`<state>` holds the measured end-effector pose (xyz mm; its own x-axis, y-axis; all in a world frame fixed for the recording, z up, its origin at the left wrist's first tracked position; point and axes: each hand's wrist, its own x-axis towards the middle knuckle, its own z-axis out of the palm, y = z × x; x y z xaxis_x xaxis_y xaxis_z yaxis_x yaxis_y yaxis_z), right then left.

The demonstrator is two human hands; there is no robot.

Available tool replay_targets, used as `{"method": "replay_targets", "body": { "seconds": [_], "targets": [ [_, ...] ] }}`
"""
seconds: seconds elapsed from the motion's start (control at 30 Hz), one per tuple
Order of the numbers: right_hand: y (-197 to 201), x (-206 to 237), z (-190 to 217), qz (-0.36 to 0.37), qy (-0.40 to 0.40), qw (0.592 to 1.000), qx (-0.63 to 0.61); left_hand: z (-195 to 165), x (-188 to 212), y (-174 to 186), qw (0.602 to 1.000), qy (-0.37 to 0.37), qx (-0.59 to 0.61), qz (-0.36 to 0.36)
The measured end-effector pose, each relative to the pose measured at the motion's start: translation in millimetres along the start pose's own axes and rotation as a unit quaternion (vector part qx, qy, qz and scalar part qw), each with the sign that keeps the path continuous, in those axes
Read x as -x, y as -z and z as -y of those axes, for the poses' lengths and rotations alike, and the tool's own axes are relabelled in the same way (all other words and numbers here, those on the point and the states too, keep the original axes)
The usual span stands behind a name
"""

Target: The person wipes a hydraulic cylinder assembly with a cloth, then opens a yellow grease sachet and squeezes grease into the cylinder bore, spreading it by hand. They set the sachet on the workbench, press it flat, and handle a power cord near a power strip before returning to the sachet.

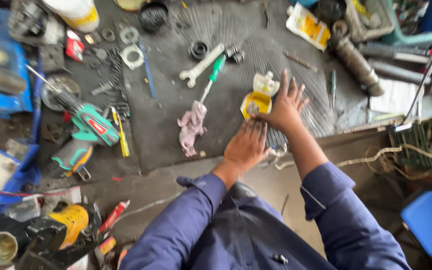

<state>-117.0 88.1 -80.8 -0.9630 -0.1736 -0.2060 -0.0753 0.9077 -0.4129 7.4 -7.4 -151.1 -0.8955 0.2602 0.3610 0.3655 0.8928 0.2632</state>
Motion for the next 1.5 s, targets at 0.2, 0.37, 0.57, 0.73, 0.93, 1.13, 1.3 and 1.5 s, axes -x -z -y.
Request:
{"method": "replay_targets", "body": {
  "seconds": [0.2,0.37,0.57,0.73,0.93,1.13,1.3,1.5],
  "targets": [
    [-9,-4,11,-0.052,0.037,0.997,0.052,0,0,-17,1.000,-0.004,-0.007,-0.016],
    [-14,-14,28,-0.138,0.055,0.984,0.094,1,-2,-21,1.000,0.002,-0.016,-0.010],
    [-8,-3,28,-0.177,0.069,0.976,0.107,0,-5,-10,0.999,0.006,-0.019,0.029],
    [-10,10,15,-0.120,-0.064,0.990,0.023,0,-1,-10,1.000,0.010,-0.003,0.016],
    [-9,-3,14,-0.153,-0.035,0.986,0.053,2,1,-8,1.000,0.002,-0.018,0.004],
    [-6,4,-8,-0.067,-0.106,0.992,0.026,-1,1,-9,1.000,0.006,-0.007,-0.021],
    [-11,5,-27,-0.002,-0.141,0.988,0.057,1,1,-13,1.000,-0.011,-0.021,-0.019],
    [0,-14,-24,-0.048,-0.115,0.987,0.102,0,2,-9,1.000,-0.014,-0.005,-0.010]
  ]
}}
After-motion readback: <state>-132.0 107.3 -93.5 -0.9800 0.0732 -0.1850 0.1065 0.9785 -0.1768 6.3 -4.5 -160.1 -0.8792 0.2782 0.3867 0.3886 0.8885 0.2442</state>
